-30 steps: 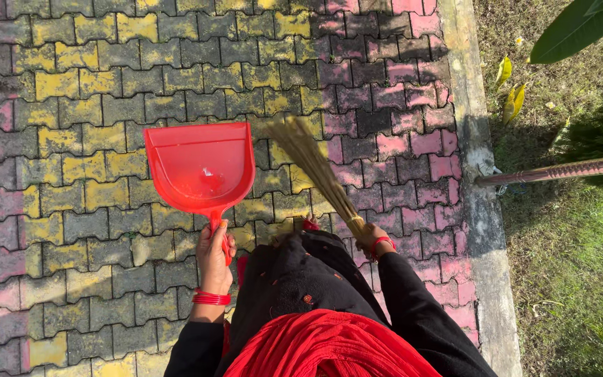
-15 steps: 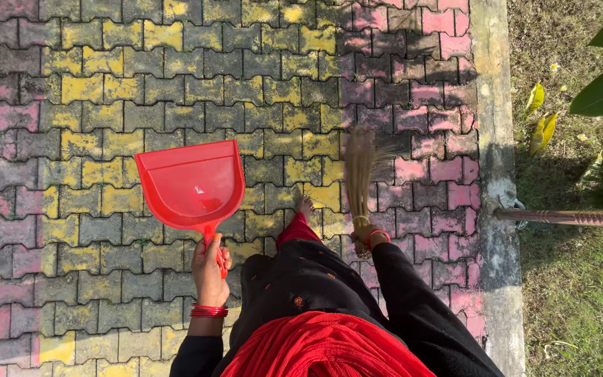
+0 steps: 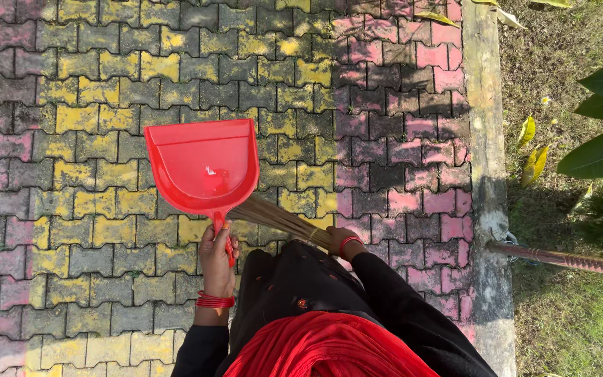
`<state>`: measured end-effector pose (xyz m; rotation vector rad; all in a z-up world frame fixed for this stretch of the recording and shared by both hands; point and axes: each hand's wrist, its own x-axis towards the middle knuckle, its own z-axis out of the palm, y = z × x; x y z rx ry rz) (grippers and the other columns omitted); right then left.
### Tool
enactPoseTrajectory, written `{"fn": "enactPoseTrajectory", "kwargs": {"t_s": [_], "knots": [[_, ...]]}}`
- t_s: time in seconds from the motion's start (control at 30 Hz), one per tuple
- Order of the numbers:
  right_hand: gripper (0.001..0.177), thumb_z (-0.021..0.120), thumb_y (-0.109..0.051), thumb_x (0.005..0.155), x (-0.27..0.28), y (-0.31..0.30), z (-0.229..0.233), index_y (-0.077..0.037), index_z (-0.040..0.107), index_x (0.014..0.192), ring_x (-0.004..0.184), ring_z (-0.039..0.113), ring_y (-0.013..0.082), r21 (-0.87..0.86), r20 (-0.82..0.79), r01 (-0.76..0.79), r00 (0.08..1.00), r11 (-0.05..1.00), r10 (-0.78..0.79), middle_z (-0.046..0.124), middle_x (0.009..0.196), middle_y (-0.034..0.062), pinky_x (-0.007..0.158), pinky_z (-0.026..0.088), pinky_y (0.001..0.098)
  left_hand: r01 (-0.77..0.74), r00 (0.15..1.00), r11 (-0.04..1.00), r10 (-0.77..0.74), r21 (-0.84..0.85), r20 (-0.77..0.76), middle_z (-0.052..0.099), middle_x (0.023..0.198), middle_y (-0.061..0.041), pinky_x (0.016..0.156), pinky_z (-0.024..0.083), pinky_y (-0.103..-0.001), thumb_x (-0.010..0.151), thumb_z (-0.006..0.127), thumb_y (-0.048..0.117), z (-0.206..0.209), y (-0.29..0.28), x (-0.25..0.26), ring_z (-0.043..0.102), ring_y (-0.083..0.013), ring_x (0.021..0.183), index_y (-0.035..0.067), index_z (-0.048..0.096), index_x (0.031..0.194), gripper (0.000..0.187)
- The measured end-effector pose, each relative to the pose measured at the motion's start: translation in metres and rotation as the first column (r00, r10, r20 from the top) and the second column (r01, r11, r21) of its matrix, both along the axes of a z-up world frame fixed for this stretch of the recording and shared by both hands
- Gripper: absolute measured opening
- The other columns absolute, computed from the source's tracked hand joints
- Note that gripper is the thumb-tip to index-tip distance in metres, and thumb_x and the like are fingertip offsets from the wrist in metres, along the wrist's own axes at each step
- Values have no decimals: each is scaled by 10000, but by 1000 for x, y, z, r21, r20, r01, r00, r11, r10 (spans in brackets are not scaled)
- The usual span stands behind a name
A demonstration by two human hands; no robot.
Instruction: The person sweeps a tiled outdoor walkway using a broom and a red dustpan.
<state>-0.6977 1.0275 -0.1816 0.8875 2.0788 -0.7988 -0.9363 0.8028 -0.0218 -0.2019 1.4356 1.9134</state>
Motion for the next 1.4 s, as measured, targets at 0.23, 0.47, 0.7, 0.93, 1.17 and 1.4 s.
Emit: {"fn": "enactPoseTrajectory", "kwargs": {"t_s": [0.23, 0.47, 0.7, 0.93, 1.17, 1.4], "knots": [[688, 881, -266, 600, 70, 92, -2, -2, 661, 1196, 882, 761, 309, 96, -110, 783, 622, 615, -775, 773, 1006, 171, 764, 608, 416, -63, 996, 993, 69, -99, 55, 558, 673, -2, 466, 371, -229, 992, 666, 193, -37, 4, -26, 498, -78, 559, 92, 608, 1027, 123], [253, 749, -316, 796, 46, 187, -27, -109, 605, 776, 625, 613, 282, -309, 217, 919, -182, -244, -959, 619, 733, 91, 580, 540, 447, 23, 998, 998, -20, -50, 54, 570, 701, 8, 492, 406, -227, 984, 642, 186, -33, 50, -85, 534, -68, 596, 88, 667, 1100, 154], [502, 721, -513, 773, -94, 130, -32, -85, 759, 1033, 913, 690, 290, -9, 393, 421, 836, 907, -384, 731, 1077, 164, 790, 513, 464, 85, 996, 996, -85, -32, 16, 552, 711, 27, 468, 399, -225, 978, 674, 196, -26, 108, -173, 540, -58, 596, 91, 667, 1075, 143], [611, 771, -462, 774, -242, 79, 13, -132, 667, 1278, 1114, 681, 370, -37, 6, 155, 988, 987, -155, 702, 1208, 196, 951, 555, 467, 144, 989, 989, -144, 20, -22, 568, 716, 35, 454, 406, -211, 971, 689, 204, -11, 150, -254, 539, -47, 566, 92, 640, 1035, 137], [627, 822, -365, 680, -229, 124, 25, -198, 671, 1265, 1103, 705, 337, 152, -76, 221, 974, 963, -212, 754, 1146, 120, 940, 571, 456, 199, 980, 980, -199, -10, -3, 574, 665, 21, 435, 386, -216, 948, 696, 220, -10, 171, -281, 530, -52, 536, 110, 665, 1035, 144], [783, 885, -351, 590, -177, 200, 28, -162, 618, 1302, 1018, 722, 324, 136, 63, 796, 588, 590, -807, 741, 1102, 145, 891, 576, 457, 172, 985, 978, -170, -115, 27, 563, 646, -8, 438, 355, -223, 988, 680, 233, -30, 155, -307, 476, -72, 501, 91, 640, 1042, 158]]}}
